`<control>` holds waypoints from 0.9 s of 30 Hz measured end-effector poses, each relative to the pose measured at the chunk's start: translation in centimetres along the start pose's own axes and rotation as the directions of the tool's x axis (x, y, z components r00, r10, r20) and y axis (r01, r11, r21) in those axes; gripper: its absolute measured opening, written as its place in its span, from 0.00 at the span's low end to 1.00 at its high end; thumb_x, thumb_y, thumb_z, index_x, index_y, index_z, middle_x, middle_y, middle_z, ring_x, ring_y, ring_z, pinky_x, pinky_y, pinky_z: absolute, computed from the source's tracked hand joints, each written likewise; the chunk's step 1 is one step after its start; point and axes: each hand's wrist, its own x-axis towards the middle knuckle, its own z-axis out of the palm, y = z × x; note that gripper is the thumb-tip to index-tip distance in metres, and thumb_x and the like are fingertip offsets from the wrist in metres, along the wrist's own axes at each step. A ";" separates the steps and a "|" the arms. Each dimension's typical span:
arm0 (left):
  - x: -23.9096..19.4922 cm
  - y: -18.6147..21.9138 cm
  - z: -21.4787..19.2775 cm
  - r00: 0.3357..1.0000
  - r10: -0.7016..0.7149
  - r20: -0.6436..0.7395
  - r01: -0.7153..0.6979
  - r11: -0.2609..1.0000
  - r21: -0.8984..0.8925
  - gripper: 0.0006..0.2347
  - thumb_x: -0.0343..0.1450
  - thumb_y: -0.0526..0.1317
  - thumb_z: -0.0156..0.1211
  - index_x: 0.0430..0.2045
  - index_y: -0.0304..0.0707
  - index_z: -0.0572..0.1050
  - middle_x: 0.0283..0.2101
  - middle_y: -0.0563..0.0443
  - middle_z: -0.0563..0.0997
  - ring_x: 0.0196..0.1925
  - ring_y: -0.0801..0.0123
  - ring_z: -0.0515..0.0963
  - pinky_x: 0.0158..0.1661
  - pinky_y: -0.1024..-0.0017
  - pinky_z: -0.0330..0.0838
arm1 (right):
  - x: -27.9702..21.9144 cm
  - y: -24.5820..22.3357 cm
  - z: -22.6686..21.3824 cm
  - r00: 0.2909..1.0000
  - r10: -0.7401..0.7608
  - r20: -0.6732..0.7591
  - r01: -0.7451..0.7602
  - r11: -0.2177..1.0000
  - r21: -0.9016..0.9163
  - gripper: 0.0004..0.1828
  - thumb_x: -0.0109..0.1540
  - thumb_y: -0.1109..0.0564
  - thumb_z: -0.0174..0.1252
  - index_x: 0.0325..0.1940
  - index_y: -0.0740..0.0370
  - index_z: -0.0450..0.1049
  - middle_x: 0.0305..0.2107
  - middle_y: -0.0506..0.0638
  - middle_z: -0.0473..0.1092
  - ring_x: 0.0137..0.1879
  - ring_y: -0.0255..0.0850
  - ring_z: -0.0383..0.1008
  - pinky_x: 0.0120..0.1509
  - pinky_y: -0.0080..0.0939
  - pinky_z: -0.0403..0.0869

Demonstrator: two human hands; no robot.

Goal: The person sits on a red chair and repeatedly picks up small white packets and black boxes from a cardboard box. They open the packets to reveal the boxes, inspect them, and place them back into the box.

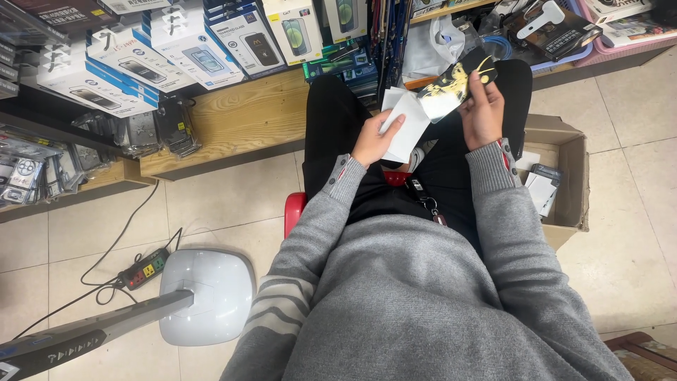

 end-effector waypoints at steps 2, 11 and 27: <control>0.3 -0.8 -0.1 1.000 -0.022 -0.020 0.022 1.000 0.000 0.15 0.75 0.51 0.60 0.43 0.40 0.81 0.34 0.44 0.85 0.41 0.67 0.83 0.41 0.66 0.77 | -3.6 -4.4 3.0 1.000 0.009 0.004 -0.010 0.999 0.053 0.12 0.67 0.48 0.65 0.41 0.58 0.74 0.25 0.42 0.71 0.24 0.26 0.71 0.32 0.23 0.73; -1.0 1.6 -0.2 0.995 0.054 0.087 -0.045 0.994 -0.096 0.12 0.77 0.48 0.59 0.45 0.41 0.82 0.35 0.45 0.85 0.42 0.72 0.79 0.44 0.66 0.76 | -1.9 -1.4 1.7 0.991 -0.077 0.108 0.096 0.978 -0.187 0.13 0.69 0.48 0.64 0.44 0.61 0.77 0.29 0.46 0.74 0.31 0.28 0.75 0.34 0.24 0.75; -0.3 1.1 -0.7 0.964 0.012 0.265 0.020 0.993 -0.116 0.15 0.73 0.50 0.56 0.41 0.38 0.79 0.42 0.51 0.85 0.38 0.73 0.84 0.30 0.80 0.75 | -3.1 -2.5 1.7 0.794 -0.344 0.501 0.575 0.694 -0.433 0.31 0.77 0.53 0.56 0.80 0.53 0.49 0.75 0.55 0.54 0.50 0.33 0.71 0.43 0.27 0.73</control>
